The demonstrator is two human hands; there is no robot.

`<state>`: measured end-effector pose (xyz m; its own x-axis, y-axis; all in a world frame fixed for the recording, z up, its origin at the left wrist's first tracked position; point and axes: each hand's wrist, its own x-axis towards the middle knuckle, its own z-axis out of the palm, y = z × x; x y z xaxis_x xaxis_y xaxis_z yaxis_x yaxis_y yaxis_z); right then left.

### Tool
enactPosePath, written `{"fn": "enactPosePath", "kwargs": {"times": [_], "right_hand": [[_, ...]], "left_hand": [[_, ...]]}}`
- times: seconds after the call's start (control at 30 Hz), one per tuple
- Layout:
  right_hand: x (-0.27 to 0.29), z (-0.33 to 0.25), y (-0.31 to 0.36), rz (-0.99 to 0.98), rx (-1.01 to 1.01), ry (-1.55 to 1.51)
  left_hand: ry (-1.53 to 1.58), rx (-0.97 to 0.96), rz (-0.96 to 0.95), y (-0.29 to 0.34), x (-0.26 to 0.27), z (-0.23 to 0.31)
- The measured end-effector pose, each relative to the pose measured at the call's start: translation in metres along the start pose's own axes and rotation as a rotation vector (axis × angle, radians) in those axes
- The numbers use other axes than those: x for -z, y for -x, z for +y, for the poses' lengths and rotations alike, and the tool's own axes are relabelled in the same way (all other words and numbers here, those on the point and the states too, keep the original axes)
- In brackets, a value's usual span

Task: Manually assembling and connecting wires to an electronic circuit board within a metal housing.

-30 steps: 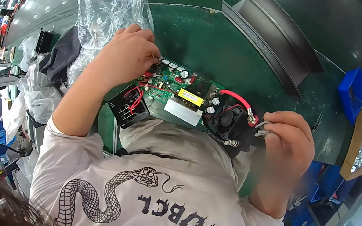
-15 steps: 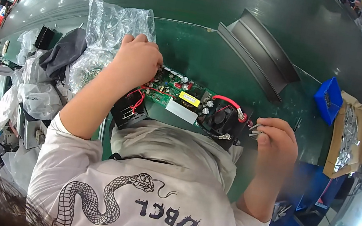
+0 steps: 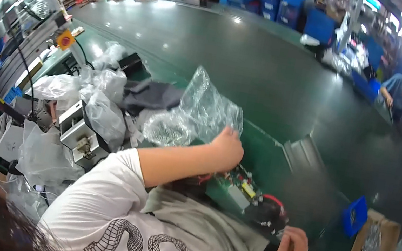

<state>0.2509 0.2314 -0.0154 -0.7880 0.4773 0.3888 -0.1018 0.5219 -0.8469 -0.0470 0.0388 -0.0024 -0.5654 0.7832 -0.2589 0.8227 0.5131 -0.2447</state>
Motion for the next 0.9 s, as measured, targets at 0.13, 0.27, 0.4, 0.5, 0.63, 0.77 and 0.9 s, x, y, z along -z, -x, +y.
{"fn": "enactPosePath", "kwargs": {"times": [0.13, 0.27, 0.4, 0.5, 0.63, 0.77, 0.9], "right_hand": [[-0.002, -0.001, -0.001, -0.026, 0.104, -0.014], [-0.013, -0.006, -0.003, 0.04, 0.085, -0.057], [-0.015, -0.006, -0.001, 0.032, 0.105, -0.069], [-0.012, -0.002, 0.002, 0.047, 0.1, -0.054], [-0.005, 0.0, -0.001, -0.042, 0.114, 0.007], [-0.009, -0.002, -0.002, -0.037, 0.129, -0.007], [-0.017, -0.005, -0.001, 0.01, 0.109, -0.033]], "left_hand": [[0.038, 0.025, 0.029, 0.005, -0.003, -0.003], [0.042, 0.012, 0.046, -0.001, -0.016, -0.004], [0.04, 0.007, 0.093, -0.004, -0.027, -0.008], [0.021, -0.028, 0.145, -0.005, -0.031, -0.011], [-0.011, -0.06, 0.236, -0.002, -0.035, -0.013], [-0.014, -0.063, 0.225, -0.004, -0.037, -0.013], [-0.014, -0.054, 0.219, -0.001, -0.034, -0.012]]}}
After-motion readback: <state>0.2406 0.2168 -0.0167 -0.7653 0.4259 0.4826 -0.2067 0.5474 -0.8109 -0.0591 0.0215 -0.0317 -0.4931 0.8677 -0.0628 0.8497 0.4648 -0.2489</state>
